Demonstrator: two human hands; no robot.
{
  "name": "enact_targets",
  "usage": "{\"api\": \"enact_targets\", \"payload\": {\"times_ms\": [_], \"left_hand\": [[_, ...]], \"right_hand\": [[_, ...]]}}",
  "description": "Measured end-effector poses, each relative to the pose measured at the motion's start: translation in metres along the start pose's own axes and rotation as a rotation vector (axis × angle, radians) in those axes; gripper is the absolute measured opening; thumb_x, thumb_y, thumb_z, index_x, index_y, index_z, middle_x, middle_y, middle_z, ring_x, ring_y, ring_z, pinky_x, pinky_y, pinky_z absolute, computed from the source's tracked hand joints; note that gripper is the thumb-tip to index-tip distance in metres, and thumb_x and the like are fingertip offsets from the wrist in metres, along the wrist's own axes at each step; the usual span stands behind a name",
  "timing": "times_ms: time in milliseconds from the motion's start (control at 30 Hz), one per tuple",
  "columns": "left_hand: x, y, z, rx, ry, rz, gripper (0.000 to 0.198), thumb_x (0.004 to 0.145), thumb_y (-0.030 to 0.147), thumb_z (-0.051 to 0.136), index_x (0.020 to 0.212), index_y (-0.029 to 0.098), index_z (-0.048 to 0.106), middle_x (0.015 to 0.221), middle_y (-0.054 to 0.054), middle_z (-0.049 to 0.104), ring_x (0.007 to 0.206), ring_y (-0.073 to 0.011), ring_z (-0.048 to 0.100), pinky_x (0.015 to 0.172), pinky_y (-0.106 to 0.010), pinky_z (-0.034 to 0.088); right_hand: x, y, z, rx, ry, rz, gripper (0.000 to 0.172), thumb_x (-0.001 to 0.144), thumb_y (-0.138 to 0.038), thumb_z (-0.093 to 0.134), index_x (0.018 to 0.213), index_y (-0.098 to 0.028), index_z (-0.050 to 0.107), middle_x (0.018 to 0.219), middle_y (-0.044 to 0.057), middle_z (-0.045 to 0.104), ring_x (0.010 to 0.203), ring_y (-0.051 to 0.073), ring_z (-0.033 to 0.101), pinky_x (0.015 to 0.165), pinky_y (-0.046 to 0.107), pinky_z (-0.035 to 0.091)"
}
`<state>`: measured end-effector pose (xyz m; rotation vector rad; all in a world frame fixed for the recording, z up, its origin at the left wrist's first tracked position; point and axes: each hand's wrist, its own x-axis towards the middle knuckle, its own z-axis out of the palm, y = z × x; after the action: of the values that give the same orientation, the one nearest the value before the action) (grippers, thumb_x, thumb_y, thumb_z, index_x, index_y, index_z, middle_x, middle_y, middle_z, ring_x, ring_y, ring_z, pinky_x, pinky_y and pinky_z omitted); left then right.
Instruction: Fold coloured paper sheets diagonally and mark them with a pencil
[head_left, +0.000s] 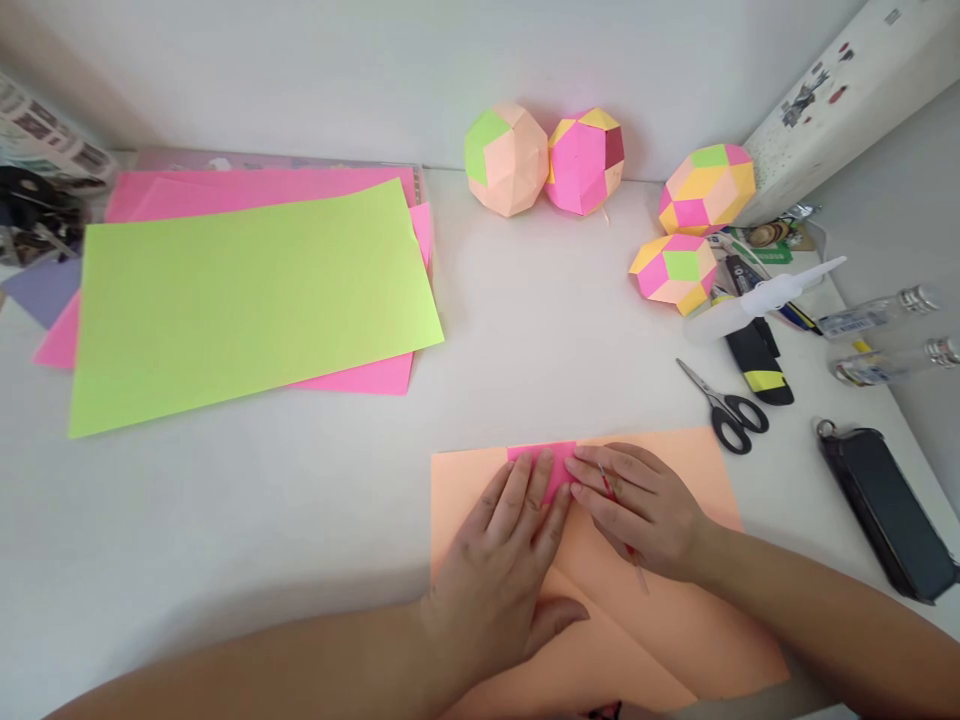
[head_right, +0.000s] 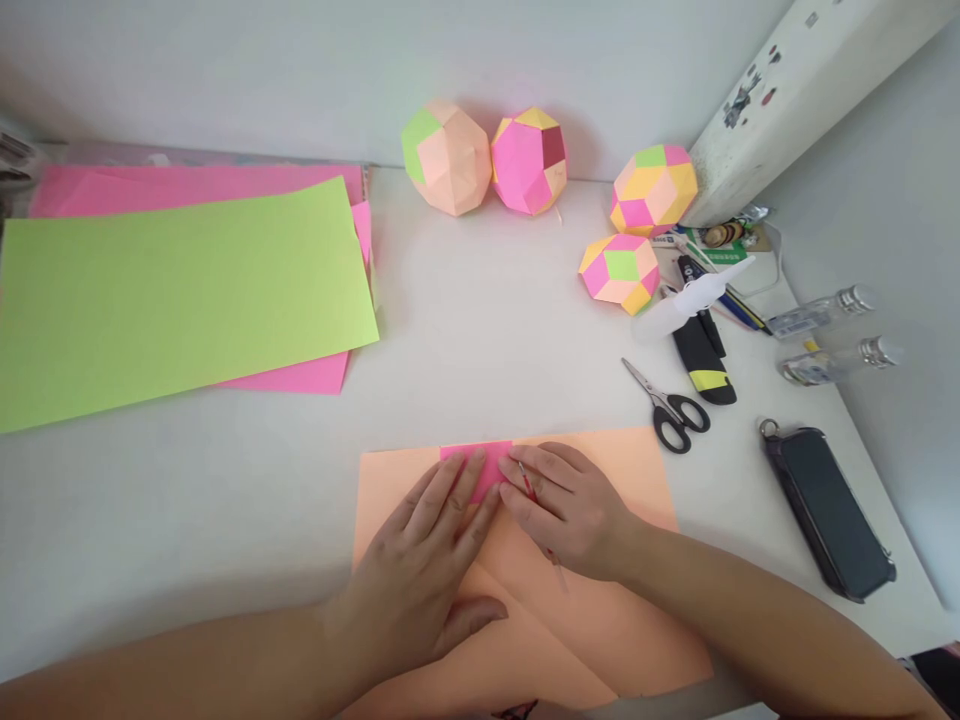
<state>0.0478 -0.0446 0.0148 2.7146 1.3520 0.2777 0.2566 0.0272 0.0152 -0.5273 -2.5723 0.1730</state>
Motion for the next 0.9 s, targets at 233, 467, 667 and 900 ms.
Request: {"api": "enact_targets", "payload": {"times_ms": [233, 467, 667, 900], "left_hand": [[0.0, 0.001, -0.002, -0.013, 0.004, -0.005, 0.085, 0.084, 0.072, 0.034, 0.137, 0.007, 0.045, 0.144, -0.024, 0.04, 0.133, -0.039, 0.034, 0.112, -0.047, 0.014], [0.0, 0.001, -0.002, -0.028, 0.015, -0.006, 0.081, 0.085, 0.07, 0.037, 0.135, 0.006, 0.047, 0.142, -0.024, 0.041, 0.132, -0.0398, 0.036, 0.112, -0.047, 0.013], [0.001, 0.001, -0.003, -0.004, 0.006, 0.007, 0.083, 0.085, 0.071, 0.035, 0.135, 0.006, 0.047, 0.143, -0.024, 0.041, 0.132, -0.0396, 0.036, 0.111, -0.048, 0.014], [0.008, -0.01, -0.006, 0.016, 0.013, 0.105, 0.083, 0.085, 0.073, 0.031, 0.128, 0.006, 0.055, 0.136, -0.015, 0.052, 0.122, -0.0365, 0.044, 0.109, -0.045, 0.02]], "right_hand": [[0.0, 0.0, -0.001, 0.0, -0.001, 0.004, 0.022, 0.082, -0.005, 0.057, 0.103, -0.011, 0.062, 0.103, 0.015, 0.072, 0.115, 0.026, 0.059, 0.084, 0.043, 0.058], [0.0, 0.0, 0.0, -0.003, 0.003, -0.001, 0.021, 0.083, -0.005, 0.056, 0.102, -0.011, 0.062, 0.102, 0.016, 0.072, 0.115, 0.027, 0.059, 0.083, 0.043, 0.058], [0.001, 0.0, 0.0, -0.003, 0.012, -0.004, 0.021, 0.081, -0.005, 0.058, 0.101, -0.01, 0.063, 0.101, 0.016, 0.072, 0.112, 0.027, 0.061, 0.082, 0.043, 0.058], [0.001, 0.0, 0.003, 0.033, 0.042, 0.033, 0.024, 0.082, -0.004, 0.057, 0.103, -0.014, 0.061, 0.098, 0.013, 0.073, 0.108, 0.025, 0.063, 0.08, 0.041, 0.058]]}}
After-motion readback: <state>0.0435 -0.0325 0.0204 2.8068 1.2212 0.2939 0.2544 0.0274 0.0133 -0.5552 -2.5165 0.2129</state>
